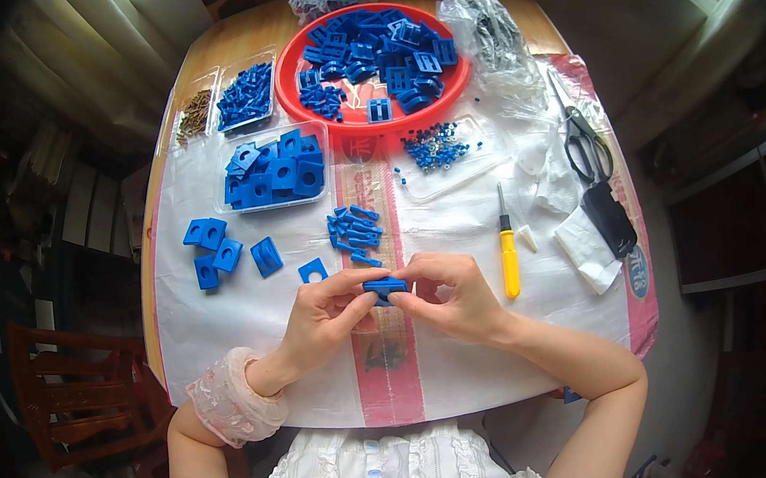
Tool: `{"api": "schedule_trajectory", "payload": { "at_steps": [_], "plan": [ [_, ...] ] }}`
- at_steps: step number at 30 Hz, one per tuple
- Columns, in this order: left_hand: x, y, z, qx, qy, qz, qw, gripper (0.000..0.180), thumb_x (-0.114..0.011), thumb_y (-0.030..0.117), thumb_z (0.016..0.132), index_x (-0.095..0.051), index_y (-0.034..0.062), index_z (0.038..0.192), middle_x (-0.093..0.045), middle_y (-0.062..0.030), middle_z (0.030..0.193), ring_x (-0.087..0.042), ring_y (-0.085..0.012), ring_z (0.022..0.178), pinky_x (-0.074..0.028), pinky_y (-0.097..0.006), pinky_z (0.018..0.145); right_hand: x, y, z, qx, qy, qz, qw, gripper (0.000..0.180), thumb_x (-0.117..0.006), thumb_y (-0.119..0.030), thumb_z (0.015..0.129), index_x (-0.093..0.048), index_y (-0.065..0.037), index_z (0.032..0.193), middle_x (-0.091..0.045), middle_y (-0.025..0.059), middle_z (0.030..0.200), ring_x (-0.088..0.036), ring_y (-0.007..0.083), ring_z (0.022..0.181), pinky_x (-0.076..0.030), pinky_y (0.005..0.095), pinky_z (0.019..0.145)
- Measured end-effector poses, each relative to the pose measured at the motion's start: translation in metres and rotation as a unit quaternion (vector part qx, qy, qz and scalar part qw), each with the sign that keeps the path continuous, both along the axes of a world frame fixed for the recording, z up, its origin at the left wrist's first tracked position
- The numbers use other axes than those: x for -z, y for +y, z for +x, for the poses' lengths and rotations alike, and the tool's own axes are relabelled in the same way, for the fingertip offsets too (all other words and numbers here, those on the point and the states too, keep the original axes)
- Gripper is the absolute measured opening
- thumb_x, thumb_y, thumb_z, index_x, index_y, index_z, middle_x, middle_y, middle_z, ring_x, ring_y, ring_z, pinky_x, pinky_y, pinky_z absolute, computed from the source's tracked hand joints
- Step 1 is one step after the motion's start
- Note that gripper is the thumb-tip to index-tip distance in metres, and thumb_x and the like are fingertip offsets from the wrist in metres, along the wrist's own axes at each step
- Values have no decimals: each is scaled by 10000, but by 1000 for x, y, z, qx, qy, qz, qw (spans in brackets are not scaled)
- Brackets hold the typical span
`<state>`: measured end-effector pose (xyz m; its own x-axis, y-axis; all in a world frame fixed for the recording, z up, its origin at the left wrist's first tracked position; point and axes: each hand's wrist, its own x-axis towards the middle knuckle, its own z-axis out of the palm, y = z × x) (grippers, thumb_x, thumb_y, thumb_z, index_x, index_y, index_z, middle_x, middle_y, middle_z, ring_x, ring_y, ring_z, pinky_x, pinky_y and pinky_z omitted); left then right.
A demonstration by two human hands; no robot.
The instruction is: Assembling blue plastic components using liquid adhesive and small blue pegs on a table.
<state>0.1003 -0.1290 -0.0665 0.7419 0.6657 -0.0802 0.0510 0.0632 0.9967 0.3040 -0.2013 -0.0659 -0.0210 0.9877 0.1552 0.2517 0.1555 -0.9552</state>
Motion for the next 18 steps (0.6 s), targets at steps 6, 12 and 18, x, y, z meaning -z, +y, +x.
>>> {"api": "schedule_trajectory", "payload": {
  "at_steps": [6,12,18],
  "plan": [
    [-6,-1,0,-19,-33,178,983,352,-628,-47,842,-652,32,1185,-701,-85,907,-663,-96,671,-535,-215,598,-2,-2,1,-21,-14,79,997,250,-708,19,777,-706,-11,1025,-619,46,710,-519,71,525,-385,224,472],
    [-12,-5,-1,-32,-77,279,957,382,-650,-77,781,-682,44,1142,-689,-77,837,-653,-102,622,-523,-227,555,-6,-6,-1,-42,-5,114,993,296,-722,13,758,-707,-27,1051,-598,40,682,-510,85,511,-380,234,456],
    [-8,-4,-1,-17,-45,236,971,361,-640,-54,813,-636,27,1164,-699,-81,858,-674,-108,625,-527,-222,560,-1,-5,1,-34,-18,82,996,264,-714,-9,781,-709,-27,1044,-599,35,658,-500,78,502,-362,234,464]
  ]
}}
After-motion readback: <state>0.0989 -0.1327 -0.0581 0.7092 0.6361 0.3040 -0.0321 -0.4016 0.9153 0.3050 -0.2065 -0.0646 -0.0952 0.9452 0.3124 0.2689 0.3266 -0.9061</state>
